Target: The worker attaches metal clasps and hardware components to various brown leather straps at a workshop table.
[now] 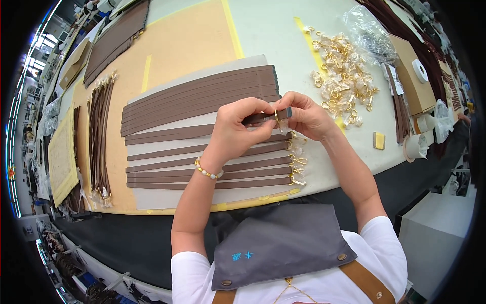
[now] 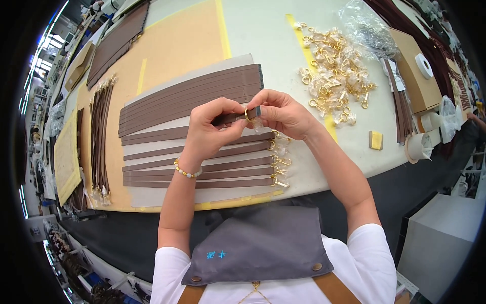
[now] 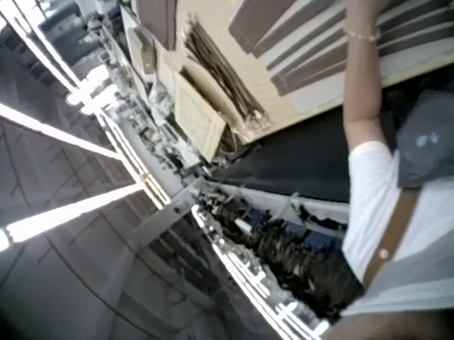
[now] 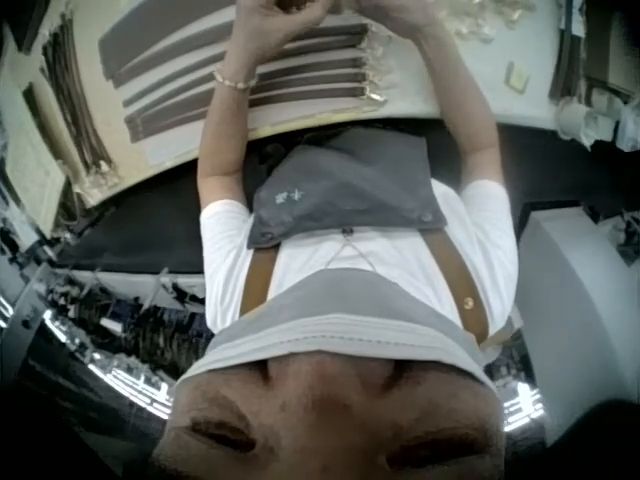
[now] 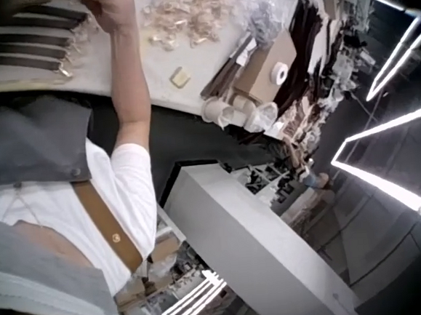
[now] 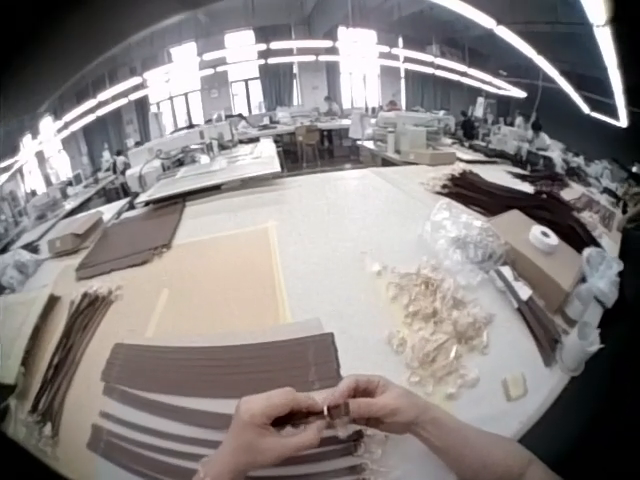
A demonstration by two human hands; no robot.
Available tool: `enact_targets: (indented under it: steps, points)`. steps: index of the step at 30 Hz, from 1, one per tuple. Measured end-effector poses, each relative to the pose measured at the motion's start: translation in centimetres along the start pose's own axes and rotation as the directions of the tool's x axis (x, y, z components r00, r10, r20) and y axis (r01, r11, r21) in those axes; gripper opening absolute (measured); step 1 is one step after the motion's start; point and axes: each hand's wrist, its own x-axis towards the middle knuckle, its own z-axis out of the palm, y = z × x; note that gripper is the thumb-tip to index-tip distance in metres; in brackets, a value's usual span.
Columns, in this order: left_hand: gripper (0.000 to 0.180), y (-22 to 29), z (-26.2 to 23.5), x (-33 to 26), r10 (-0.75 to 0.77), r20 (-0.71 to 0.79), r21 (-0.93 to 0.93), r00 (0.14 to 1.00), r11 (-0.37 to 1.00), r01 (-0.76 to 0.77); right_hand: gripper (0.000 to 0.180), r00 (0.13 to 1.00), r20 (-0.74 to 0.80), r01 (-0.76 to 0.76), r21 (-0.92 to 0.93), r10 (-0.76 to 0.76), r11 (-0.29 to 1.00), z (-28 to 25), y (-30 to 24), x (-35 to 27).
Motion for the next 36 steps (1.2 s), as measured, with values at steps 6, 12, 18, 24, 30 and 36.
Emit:
enact_targets:
  steps: [6,12,18,24,30,36]
  points:
    - [0.022,-0.2,0.2,-0.3,0.126,0.037,0.203,0.991,0.97,-0.131,0.023,0.985,-0.025,-0.174,-0.112,0.172,0.978,0.5,-1.7,0.3]
    - [0.022,-1.3,1.2,-1.0,0.142,0.103,0.497,0.985,0.85,-0.174,0.013,0.94,-0.2,-0.335,-0.366,0.278,0.868,2.1,-1.2,0.0]
    - [0.022,-1.7,1.6,-0.7,0.108,0.045,0.242,0.993,0.963,-0.115,0.014,0.924,-0.29,-0.354,-0.403,0.249,0.844,2.1,-1.1,-0.4]
    - [0.022,-1.8,0.6,-0.4,-0.061,0.16,0.231,0.985,0.973,0.022,0.015,0.905,-0.299,-0.403,-0.375,0.302,0.835,2.2,-1.6,-0.6]
    - [0.02,-1.9,0.7,-0.4,-0.088,0.144,0.164,0.986,0.984,0.064,0.019,0.919,-0.266,-0.378,-0.384,0.291,0.843,1.9,-1.4,-0.8]
    - [0.02,-1.7,0.3,-0.4,-0.138,0.163,0.201,0.977,0.974,0.104,0.019,0.922,-0.262,-0.373,-0.403,0.285,0.836,2.1,-1.5,-0.7]
